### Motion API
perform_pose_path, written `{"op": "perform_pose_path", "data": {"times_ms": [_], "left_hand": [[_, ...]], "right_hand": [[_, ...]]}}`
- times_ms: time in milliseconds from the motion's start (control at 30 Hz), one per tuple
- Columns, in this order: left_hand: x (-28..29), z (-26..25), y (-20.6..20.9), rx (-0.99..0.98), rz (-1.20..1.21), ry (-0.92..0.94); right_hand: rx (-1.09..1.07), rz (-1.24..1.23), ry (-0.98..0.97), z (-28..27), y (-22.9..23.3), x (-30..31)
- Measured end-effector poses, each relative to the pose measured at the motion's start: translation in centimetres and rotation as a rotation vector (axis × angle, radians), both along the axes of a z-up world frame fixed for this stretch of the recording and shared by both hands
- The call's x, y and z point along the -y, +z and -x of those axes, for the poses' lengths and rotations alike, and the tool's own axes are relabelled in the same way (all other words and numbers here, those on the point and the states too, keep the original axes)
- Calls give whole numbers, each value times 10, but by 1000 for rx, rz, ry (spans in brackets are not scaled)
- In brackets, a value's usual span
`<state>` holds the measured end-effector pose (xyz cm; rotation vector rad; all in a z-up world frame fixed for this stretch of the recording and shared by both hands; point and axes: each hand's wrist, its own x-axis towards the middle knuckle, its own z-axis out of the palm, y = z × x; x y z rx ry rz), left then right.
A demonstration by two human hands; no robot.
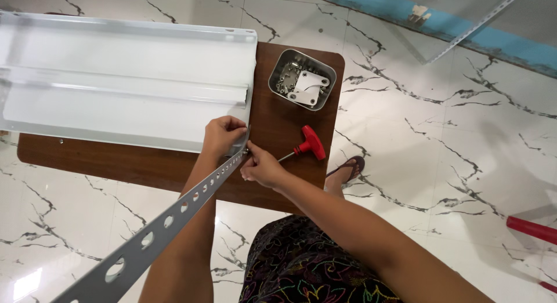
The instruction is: The person assembles a metal shelving unit by attaching a perforated metal rail to a white panel using a red-handled screwdriver. They insert screws and tighten them at multiple points along the rail, then flip the panel to continue securing the rail on the opposite side.
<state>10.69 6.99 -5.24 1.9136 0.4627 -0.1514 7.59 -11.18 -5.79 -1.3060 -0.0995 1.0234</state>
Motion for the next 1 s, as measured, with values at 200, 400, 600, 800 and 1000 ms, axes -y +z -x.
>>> {"op": "perform_pose_path", "data": {"times_ms": [200, 400, 600, 800, 1000], "left_hand": [[0, 6, -8, -13, -27, 47], [1, 7, -13, 19, 5, 55], [4, 8, -10, 31, 23, 72], [5, 11, -13, 37, 41, 87], [4, 19, -21, 46, 134, 83]], "right_hand": [[12, 98, -25, 0, 12, 2], [494, 421, 54, -55, 18, 20], [602, 393, 94, -61, 23, 15], [631, 413, 140, -67, 32, 16], [1002, 353, -8, -57, 24, 14]]}}
